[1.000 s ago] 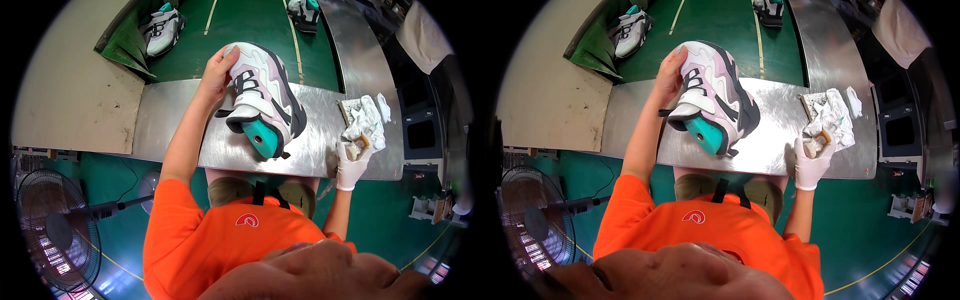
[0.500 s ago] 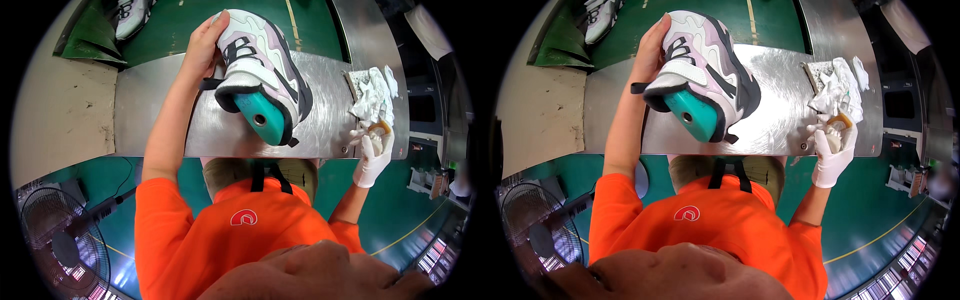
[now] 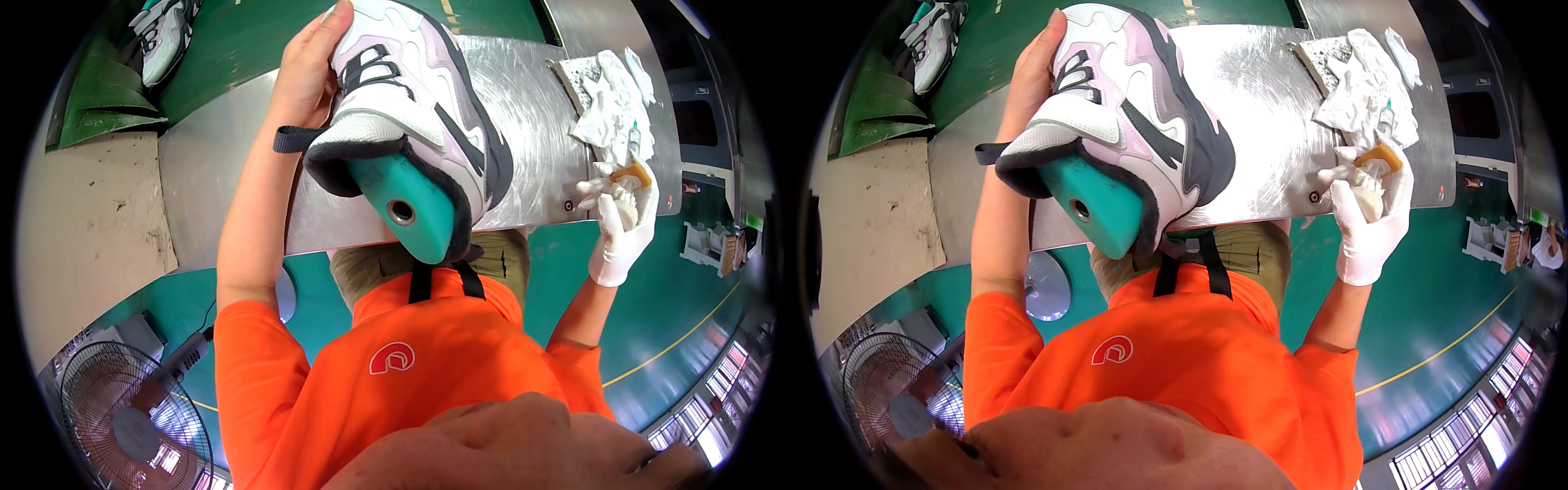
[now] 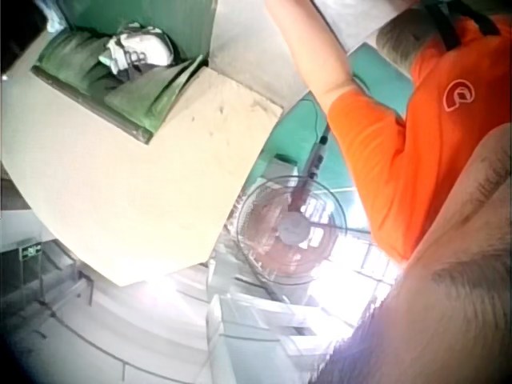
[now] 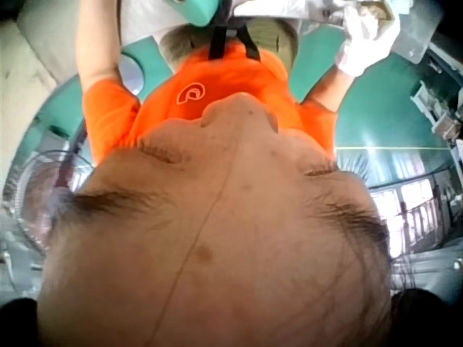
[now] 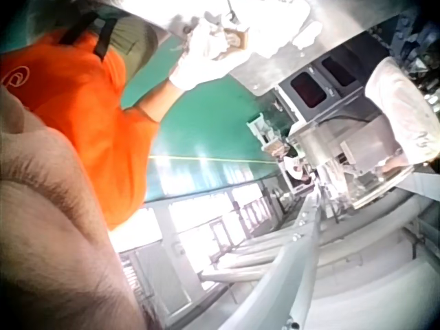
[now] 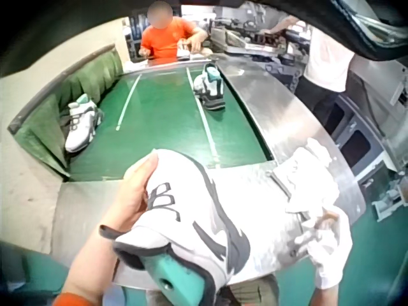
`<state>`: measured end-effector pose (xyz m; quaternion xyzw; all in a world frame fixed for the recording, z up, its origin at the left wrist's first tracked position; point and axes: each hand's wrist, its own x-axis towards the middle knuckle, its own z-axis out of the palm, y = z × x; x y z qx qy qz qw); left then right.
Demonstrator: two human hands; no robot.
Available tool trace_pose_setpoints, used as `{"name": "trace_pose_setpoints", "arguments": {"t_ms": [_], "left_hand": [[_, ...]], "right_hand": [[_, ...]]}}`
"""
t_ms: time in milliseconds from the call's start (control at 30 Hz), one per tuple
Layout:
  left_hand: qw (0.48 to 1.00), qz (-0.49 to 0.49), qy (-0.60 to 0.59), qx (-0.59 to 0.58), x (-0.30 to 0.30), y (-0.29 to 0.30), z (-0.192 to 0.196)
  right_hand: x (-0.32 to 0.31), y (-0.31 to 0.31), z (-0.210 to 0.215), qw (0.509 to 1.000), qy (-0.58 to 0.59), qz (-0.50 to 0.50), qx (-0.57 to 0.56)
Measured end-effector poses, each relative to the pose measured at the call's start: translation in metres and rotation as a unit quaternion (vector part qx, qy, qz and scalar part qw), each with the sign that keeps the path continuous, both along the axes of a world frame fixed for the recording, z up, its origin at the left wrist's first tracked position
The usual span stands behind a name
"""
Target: The person uses a brush to scrub the upper and side panels of a white and pink sneaker. They repeatedly rotate the shoe to access different areas and wipe the surface with a cloth. The person handles multiple sneakers, moving them between a metal workbench and a green conveyor belt.
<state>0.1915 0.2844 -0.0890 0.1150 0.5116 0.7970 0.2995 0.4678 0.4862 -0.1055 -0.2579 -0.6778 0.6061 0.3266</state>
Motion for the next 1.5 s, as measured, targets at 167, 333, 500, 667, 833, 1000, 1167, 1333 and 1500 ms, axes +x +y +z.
{"name": "trace_pose_setpoints", "arguments": {"t_ms": [167,333,500,667,833,1000,1167,1333,1500], "left_hand": [[0.997,0.016,0.007,-0.071,-0.006,-0.001,-0.007],[0.995,0.003,-0.004,-0.097,0.002,0.002,-0.001],[0.995,-0.01,0.006,-0.098,-0.002,0.001,-0.009],[0.996,-0.011,-0.012,-0.087,0.0,0.0,-0.008],[0.997,-0.031,-0.012,-0.072,-0.004,0.001,-0.009],[0.997,-0.02,-0.01,-0.079,-0.003,-0.002,-0.009],[0.999,-0.018,0.001,-0.043,-0.002,0.0,-0.011],[0.995,0.022,0.095,-0.032,-0.002,-0.006,-0.013],[0.98,0.068,0.182,-0.048,0.008,-0.007,-0.003]], "right_hand": [[0.004,-0.001,0.001,0.999,-0.018,-0.009,0.025],[0.008,0.004,-0.003,0.999,-0.013,0.005,0.045],[0.004,0.005,0.0,0.997,-0.072,-0.014,0.012],[0.001,0.007,-0.002,0.994,-0.108,-0.008,0.021],[0.005,-0.008,0.012,0.996,-0.086,-0.002,-0.03],[0.009,-0.011,0.015,0.993,0.031,0.097,-0.064],[-0.004,-0.014,0.027,0.99,-0.126,-0.01,-0.065],[0.005,-0.017,0.016,0.999,-0.019,0.045,-0.011],[0.002,-0.019,0.021,0.986,-0.16,0.037,0.032]]}}
